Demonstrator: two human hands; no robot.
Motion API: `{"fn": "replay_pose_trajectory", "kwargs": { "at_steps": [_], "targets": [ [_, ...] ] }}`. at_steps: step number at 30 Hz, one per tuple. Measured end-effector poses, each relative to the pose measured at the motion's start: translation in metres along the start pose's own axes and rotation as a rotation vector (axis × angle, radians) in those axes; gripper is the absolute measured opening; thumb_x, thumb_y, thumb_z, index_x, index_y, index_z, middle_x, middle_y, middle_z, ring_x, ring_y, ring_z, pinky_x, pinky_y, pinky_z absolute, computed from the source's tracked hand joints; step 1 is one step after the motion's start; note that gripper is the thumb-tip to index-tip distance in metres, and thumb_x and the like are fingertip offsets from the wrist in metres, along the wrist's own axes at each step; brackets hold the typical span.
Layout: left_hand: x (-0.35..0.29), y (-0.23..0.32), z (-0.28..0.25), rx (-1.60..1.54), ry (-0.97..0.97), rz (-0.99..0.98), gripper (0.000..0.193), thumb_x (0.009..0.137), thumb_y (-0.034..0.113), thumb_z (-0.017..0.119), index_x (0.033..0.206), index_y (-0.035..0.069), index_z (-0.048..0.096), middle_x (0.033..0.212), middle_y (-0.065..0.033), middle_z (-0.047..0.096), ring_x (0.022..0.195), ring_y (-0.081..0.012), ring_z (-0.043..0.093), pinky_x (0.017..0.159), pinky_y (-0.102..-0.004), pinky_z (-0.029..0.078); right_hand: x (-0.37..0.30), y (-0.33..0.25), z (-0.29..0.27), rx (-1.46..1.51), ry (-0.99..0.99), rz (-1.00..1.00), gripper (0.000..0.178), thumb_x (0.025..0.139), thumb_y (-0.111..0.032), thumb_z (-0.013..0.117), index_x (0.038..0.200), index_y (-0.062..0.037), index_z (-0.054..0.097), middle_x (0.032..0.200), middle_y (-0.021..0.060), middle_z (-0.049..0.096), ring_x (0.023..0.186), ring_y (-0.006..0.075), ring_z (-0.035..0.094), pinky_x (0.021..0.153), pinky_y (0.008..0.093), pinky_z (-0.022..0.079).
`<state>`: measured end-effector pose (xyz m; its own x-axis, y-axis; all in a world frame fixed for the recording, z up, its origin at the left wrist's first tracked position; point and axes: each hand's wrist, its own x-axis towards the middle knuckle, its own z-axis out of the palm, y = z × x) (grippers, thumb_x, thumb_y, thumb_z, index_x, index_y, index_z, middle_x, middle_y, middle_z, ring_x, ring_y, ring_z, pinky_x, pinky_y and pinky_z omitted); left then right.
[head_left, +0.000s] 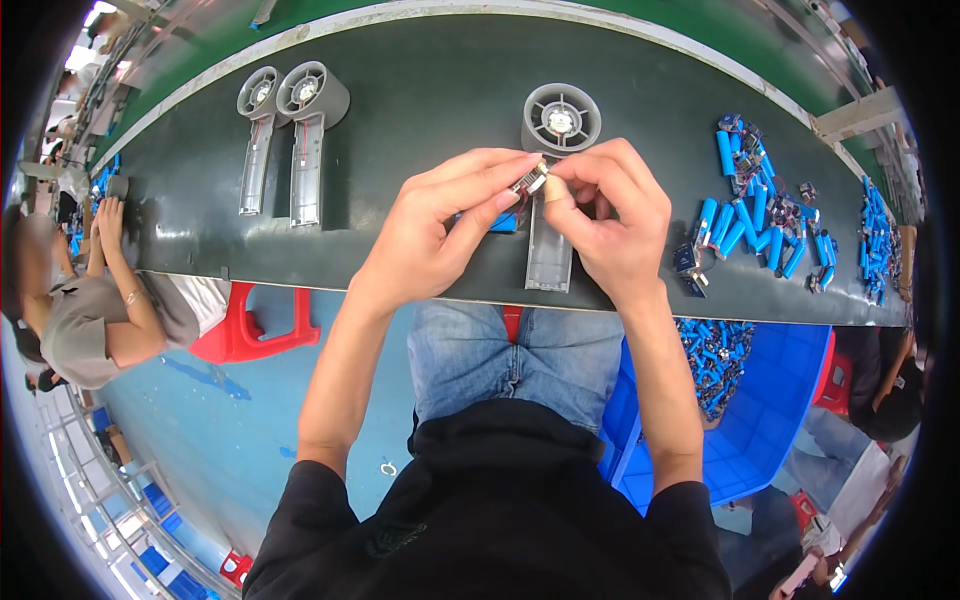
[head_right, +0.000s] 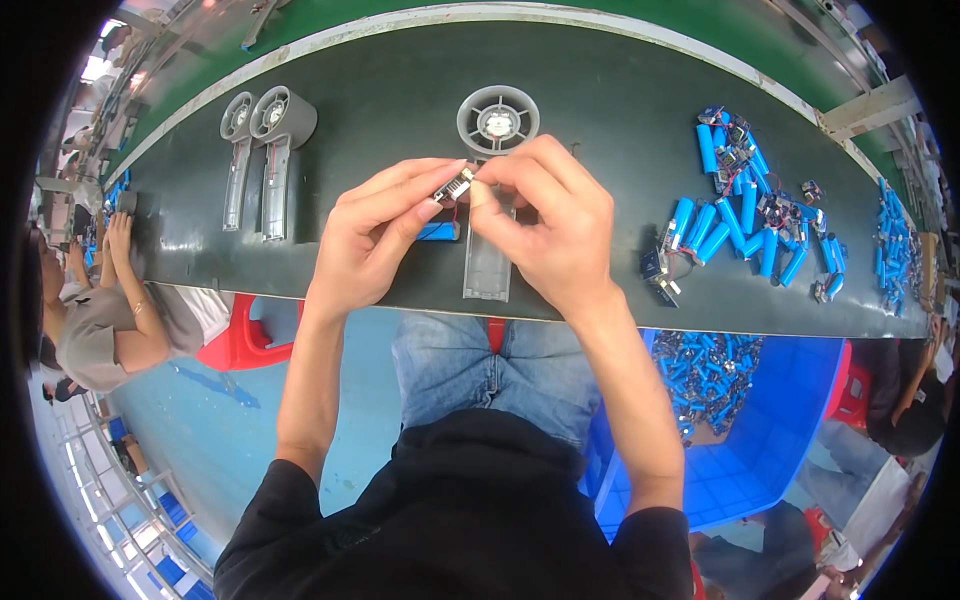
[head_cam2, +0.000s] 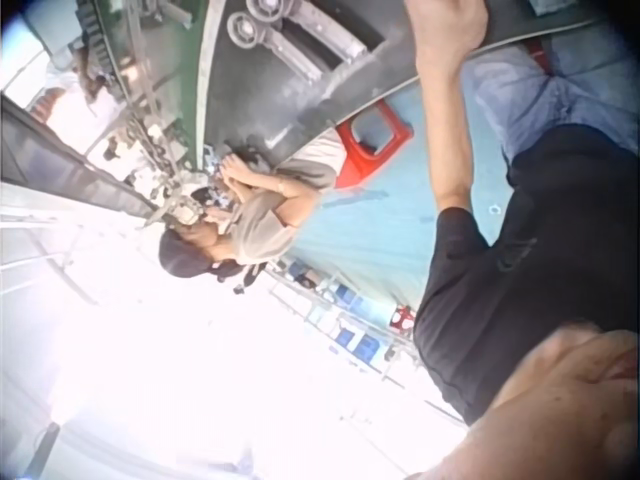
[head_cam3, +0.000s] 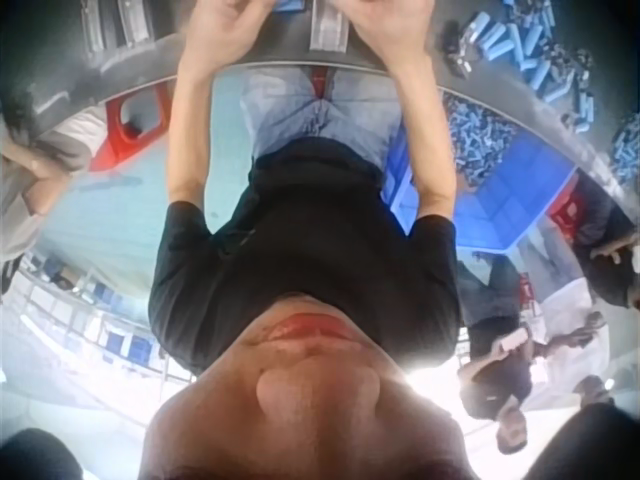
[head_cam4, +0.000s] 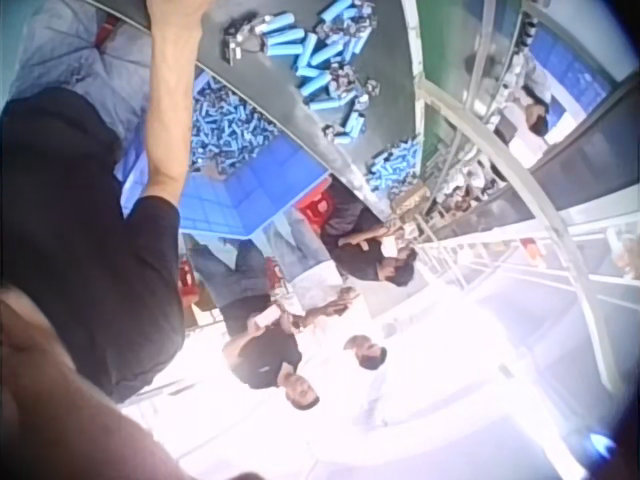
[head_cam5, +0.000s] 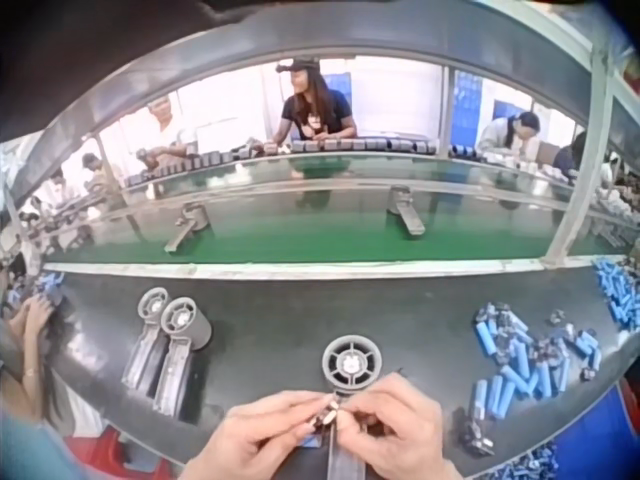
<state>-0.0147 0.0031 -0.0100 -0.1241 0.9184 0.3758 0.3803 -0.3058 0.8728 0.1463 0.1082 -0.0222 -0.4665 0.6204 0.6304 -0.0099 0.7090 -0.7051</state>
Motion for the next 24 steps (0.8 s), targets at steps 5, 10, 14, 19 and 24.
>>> {"fn": "replay_pose_trajectory", "kwargs": {
  "at_steps": [5, 10, 14, 19, 24],
  "targets": [
    [-0.0020, 0.0023, -0.0014, 0.043, -0.006, -0.009, 0.031, 0.094, -0.004, 0.057, 0.123, -0.002, 0.065, 0.115, -0.0163, 0.067, 0.098, -0.0243, 0.067, 0.083, -0.0313, 0.054, -0.0004, 0.0010, 0.0011, 0.004, -0.022, 0.002, 0.014, 0.075, 0.005, 0.074, 0.087, -0.0004, 0.069, 0.081, 0.0026, 0.061, 0.063, 0.0042, 0.055, 0.048, 0.0183, 0.038],
    [-0.0047, -0.0007, 0.0055, -0.058, 0.053, -0.032, 0.032, 0.094, -0.004, 0.056, 0.124, -0.002, 0.064, 0.115, -0.0164, 0.067, 0.098, -0.0250, 0.067, 0.084, -0.0318, 0.053, -0.0019, 0.0003, 0.0034, 0.027, 0.014, 0.036, 0.015, 0.074, 0.006, 0.074, 0.086, -0.0006, 0.069, 0.081, 0.0026, 0.061, 0.063, 0.0047, 0.055, 0.048, 0.0186, 0.039],
    [-0.0044, 0.0023, 0.0018, 0.004, -0.009, -0.050, 0.034, 0.097, -0.004, 0.050, 0.128, -0.001, 0.063, 0.122, -0.0174, 0.064, 0.108, -0.0238, 0.064, 0.090, -0.0319, 0.054, 0.0004, -0.0027, 0.0018, 0.002, -0.003, 0.031, 0.013, 0.074, 0.004, 0.075, 0.083, -0.0018, 0.068, 0.080, 0.0023, 0.062, 0.060, 0.0065, 0.055, 0.049, 0.0207, 0.042],
    [-0.0056, 0.0050, 0.0045, 0.033, -0.009, -0.048, 0.033, 0.097, -0.003, 0.049, 0.127, -0.002, 0.062, 0.120, -0.0176, 0.064, 0.107, -0.0251, 0.064, 0.089, -0.0328, 0.054, -0.0002, 0.0002, 0.0015, -0.037, -0.029, -0.024, 0.014, 0.073, 0.006, 0.074, 0.085, -0.0005, 0.068, 0.080, 0.0027, 0.062, 0.061, 0.0055, 0.054, 0.050, 0.0198, 0.041],
    [-0.0047, 0.0059, 0.0018, 0.035, -0.015, -0.038, 0.034, 0.096, -0.004, 0.048, 0.127, -0.002, 0.062, 0.118, -0.0175, 0.065, 0.104, -0.0260, 0.065, 0.087, -0.0331, 0.054, -0.0004, 0.0020, 0.0016, -0.031, -0.044, -0.065, 0.014, 0.074, 0.005, 0.076, 0.085, 0.0004, 0.069, 0.081, 0.0034, 0.063, 0.061, 0.0061, 0.055, 0.050, 0.0204, 0.044]
  ]
}}
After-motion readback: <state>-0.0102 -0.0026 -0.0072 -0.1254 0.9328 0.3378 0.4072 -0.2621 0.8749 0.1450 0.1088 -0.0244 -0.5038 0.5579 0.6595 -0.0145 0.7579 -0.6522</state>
